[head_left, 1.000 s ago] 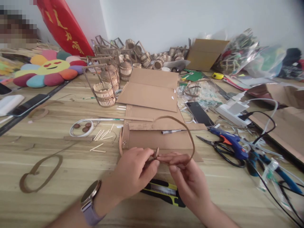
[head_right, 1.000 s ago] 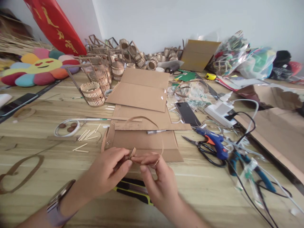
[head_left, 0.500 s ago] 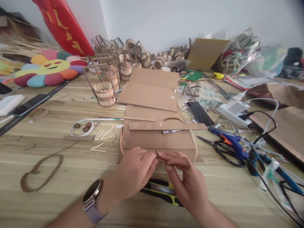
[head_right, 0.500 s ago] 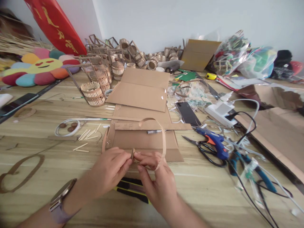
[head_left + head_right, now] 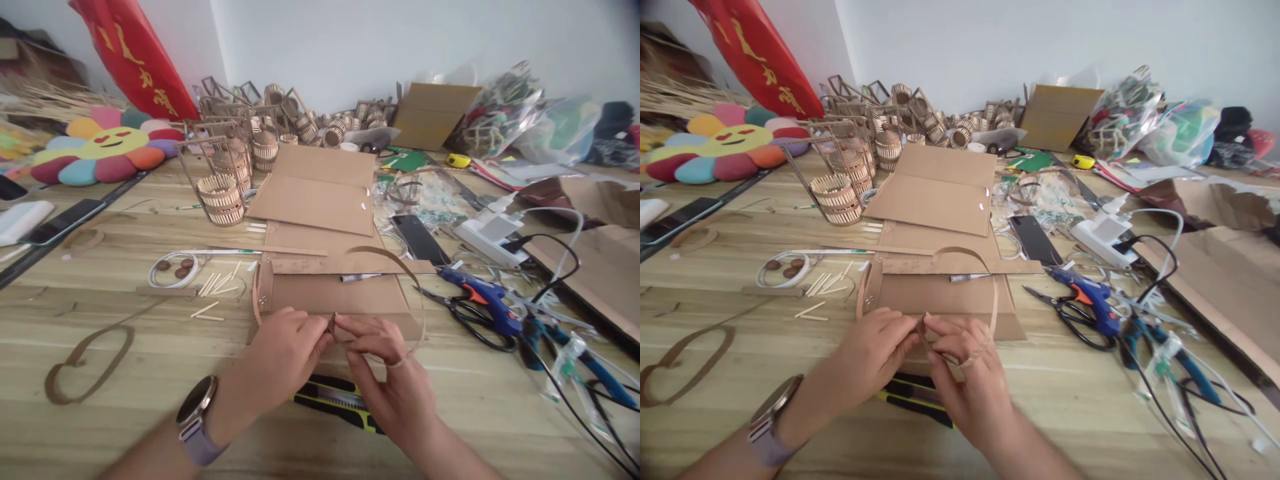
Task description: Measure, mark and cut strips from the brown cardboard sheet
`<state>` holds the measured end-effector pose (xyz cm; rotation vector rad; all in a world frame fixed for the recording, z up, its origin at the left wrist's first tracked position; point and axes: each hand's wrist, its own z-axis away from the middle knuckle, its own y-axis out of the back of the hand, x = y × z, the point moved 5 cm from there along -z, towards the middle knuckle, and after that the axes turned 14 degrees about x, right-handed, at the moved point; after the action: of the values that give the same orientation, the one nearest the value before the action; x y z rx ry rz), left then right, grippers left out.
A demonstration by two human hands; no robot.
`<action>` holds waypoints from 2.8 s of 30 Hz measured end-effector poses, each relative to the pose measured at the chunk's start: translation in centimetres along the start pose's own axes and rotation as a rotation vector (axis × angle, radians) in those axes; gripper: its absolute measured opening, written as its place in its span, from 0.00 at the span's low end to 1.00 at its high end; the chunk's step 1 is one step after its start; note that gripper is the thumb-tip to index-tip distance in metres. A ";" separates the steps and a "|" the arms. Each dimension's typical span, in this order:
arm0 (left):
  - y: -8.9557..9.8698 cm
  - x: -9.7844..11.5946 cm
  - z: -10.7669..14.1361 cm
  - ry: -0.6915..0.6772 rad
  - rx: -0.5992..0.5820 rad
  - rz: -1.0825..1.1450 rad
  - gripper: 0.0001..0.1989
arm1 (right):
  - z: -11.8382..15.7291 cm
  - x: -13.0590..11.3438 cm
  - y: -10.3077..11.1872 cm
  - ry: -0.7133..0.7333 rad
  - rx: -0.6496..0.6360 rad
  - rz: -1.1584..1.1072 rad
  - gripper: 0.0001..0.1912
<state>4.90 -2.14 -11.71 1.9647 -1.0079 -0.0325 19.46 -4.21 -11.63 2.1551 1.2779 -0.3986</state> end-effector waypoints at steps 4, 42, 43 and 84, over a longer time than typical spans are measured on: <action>0.2 0.5 -0.1 -0.011 0.041 0.014 0.21 | 0.0 0.0 0.0 -0.012 0.005 0.016 0.11; 0.2 0.5 0.0 -0.030 0.051 0.051 0.21 | 1.0 0.6 -0.1 -0.161 0.066 -0.089 0.08; 0.2 0.4 0.0 -0.033 0.046 0.056 0.21 | 1.0 0.8 -0.2 -0.227 0.065 -0.131 0.07; 9.1 -2.8 -1.9 0.206 -0.044 0.217 0.20 | -3.0 8.7 6.9 -0.328 0.049 0.615 0.12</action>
<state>-2.03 -1.35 -4.96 1.7682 -1.0671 0.2616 29.63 1.24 -11.57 2.2693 0.3980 -0.4919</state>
